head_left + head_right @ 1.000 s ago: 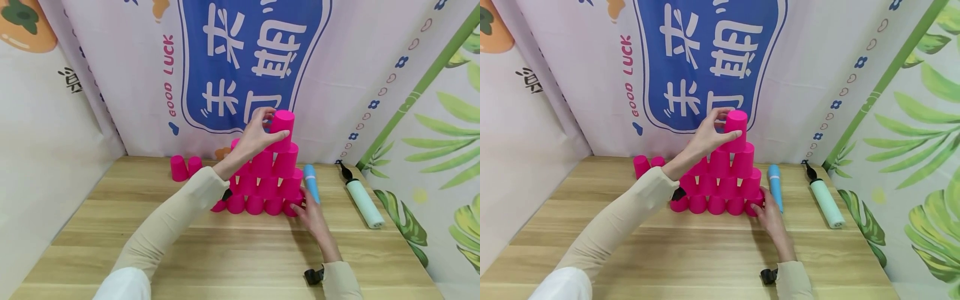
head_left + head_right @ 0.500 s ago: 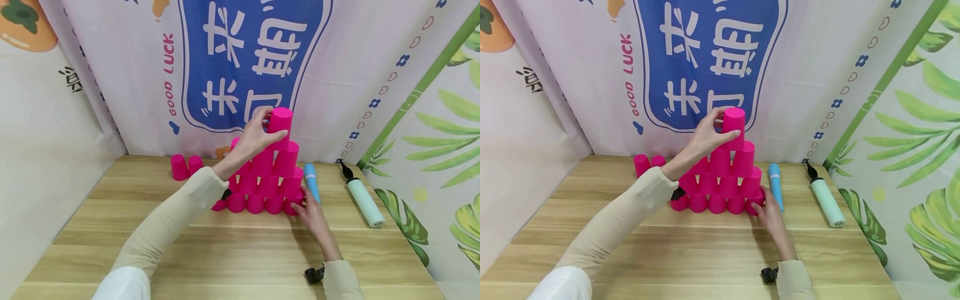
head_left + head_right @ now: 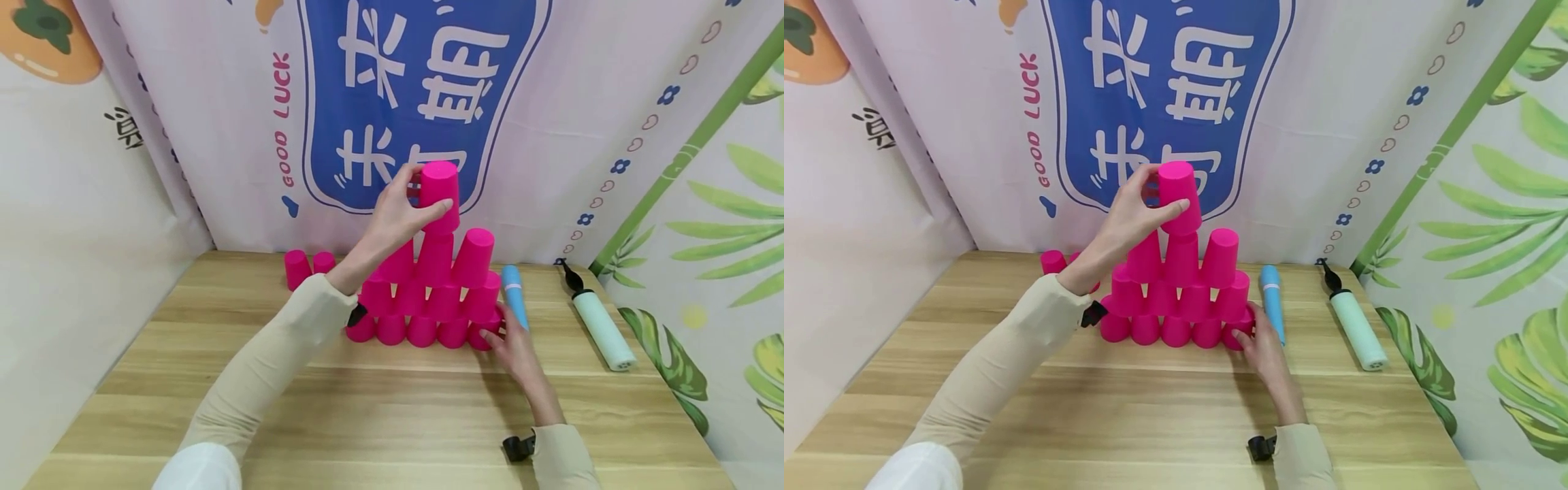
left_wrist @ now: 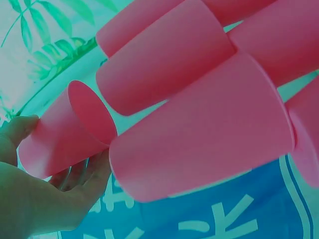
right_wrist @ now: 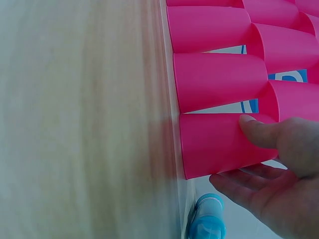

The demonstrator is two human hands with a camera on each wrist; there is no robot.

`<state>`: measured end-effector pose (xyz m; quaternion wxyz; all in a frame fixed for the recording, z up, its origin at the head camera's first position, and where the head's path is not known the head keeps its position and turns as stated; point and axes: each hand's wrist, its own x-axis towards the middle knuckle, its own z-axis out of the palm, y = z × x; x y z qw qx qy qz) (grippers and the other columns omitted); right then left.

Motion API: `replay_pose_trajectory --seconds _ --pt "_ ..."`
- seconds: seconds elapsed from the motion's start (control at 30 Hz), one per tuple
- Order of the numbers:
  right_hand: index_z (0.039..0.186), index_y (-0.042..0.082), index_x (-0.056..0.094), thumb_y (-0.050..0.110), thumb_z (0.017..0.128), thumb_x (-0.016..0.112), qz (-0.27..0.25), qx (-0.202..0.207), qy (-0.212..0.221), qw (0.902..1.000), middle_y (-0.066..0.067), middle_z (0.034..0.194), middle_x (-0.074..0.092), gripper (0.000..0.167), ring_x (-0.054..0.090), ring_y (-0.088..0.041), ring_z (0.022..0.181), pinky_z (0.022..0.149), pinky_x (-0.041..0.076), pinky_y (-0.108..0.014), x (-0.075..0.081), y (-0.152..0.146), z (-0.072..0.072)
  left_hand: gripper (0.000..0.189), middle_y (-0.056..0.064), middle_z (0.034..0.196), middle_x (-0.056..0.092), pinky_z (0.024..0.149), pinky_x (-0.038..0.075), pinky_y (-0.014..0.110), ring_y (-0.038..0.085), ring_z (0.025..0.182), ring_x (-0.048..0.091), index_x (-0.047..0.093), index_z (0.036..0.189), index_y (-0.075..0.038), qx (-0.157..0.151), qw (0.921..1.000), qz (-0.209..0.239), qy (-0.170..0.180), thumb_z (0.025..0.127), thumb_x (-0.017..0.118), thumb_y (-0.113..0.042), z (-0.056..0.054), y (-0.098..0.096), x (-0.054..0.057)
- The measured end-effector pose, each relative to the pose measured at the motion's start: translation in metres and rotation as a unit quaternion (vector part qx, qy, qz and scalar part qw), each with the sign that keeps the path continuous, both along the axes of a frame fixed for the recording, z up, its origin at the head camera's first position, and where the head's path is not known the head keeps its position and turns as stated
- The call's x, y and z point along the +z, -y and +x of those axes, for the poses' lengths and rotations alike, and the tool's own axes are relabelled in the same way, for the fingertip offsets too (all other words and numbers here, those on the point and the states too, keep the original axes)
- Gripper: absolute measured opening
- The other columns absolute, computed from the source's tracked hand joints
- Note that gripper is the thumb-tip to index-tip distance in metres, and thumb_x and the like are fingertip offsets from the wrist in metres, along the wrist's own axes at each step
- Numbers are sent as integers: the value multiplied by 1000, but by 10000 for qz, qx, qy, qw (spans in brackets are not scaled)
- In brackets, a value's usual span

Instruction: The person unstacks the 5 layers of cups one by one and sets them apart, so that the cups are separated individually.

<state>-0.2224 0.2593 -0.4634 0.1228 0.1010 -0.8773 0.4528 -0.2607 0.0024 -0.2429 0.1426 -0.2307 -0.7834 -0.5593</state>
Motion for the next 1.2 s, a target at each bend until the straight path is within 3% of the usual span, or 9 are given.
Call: replay_pose_trajectory --seconds 0.4,0.87,1.2 --pt "144 -2 31 -1 90 63 200 -22 138 9997 -26 132 50 63 53 -40 118 94 48 -50 3 -1 2 67 6 123 53 82 55 33 21 107 55 42 138 -12 146 9995 263 -36 81 76 -20 -2 30 0" --pt "145 -2 30 -2 90 63 106 -59 250 9996 -26 134 48 65 53 -42 118 93 49 -49 1 -1 1 69 4 128 51 85 54 34 19 111 53 39 139 -14 599 9966 563 -36 80 76 -18 -4 61 -8" --pt "146 -1 30 -1 90 63 163 -54 191 9997 -25 134 48 64 53 -41 118 93 49 -49 1 0 1 66 7 130 49 89 52 37 22 116 50 36 138 -11 936 9939 548 203 84 72 -19 -6 82 -15"
